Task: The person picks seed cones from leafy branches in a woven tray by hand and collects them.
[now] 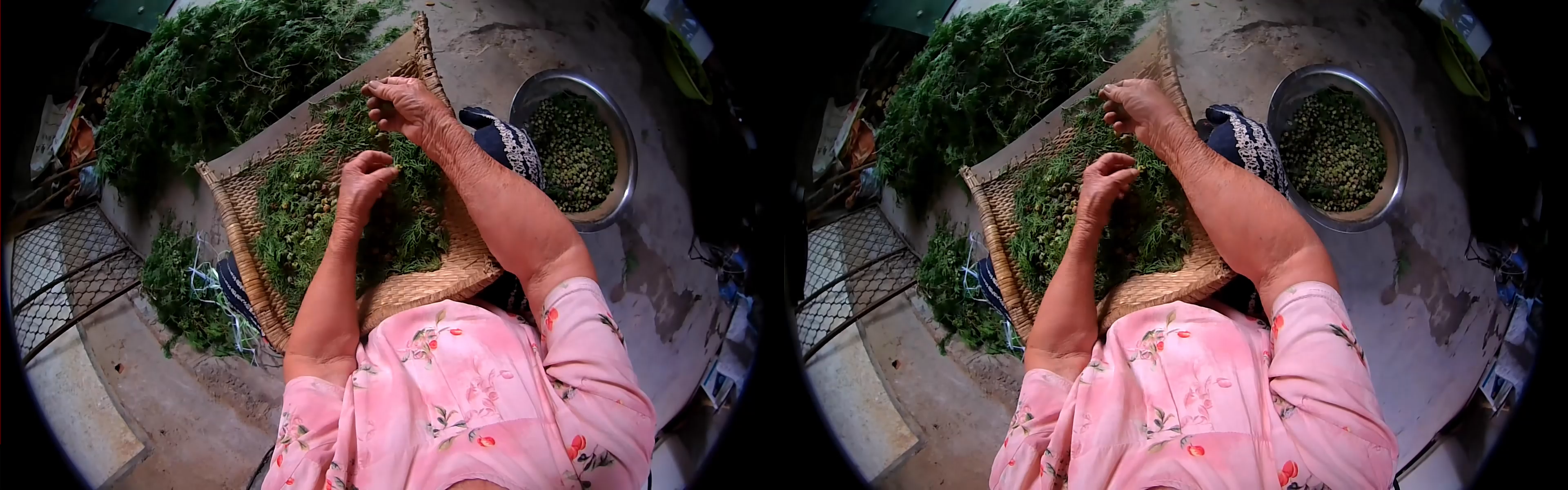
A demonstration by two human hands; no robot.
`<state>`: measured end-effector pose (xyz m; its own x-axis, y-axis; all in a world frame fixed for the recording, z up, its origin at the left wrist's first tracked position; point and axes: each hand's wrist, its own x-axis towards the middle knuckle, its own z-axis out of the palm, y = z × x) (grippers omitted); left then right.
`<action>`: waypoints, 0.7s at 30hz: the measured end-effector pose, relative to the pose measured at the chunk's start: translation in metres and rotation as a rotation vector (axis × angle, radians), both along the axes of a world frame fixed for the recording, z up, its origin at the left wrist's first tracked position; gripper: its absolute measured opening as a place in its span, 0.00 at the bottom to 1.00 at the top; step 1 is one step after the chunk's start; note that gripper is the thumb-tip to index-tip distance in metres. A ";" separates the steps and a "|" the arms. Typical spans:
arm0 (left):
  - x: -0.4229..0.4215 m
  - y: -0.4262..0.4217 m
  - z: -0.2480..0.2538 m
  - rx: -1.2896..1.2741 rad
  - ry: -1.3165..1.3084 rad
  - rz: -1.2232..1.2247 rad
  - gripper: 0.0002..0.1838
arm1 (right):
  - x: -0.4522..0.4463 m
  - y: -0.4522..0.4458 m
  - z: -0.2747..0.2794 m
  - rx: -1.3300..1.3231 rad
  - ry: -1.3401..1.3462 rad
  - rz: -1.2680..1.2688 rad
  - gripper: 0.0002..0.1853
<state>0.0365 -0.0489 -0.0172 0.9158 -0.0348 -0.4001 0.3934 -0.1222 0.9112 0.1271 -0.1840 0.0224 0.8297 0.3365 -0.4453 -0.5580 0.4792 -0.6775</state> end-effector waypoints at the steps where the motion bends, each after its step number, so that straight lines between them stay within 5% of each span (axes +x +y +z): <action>1: -0.002 -0.003 -0.007 0.074 -0.056 -0.064 0.10 | 0.000 0.000 0.000 0.000 0.000 0.000 0.09; 7: -0.006 -0.009 -0.024 0.407 -0.377 -0.172 0.05 | 0.003 -0.002 -0.008 0.029 0.000 0.014 0.10; 10: -0.007 -0.004 0.001 -0.091 0.061 0.048 0.07 | 0.001 -0.003 -0.003 0.003 -0.009 0.003 0.09; 14: 0.005 0.022 0.002 -0.696 0.218 0.164 0.04 | 0.002 -0.003 -0.006 0.025 -0.011 0.007 0.09; 19: 0.015 0.018 0.004 -0.596 0.133 0.339 0.06 | 0.003 -0.003 -0.003 0.029 -0.020 -0.018 0.10; 21: 0.027 0.016 0.000 -0.275 0.012 0.311 0.08 | 0.003 -0.003 -0.003 0.025 -0.021 -0.020 0.10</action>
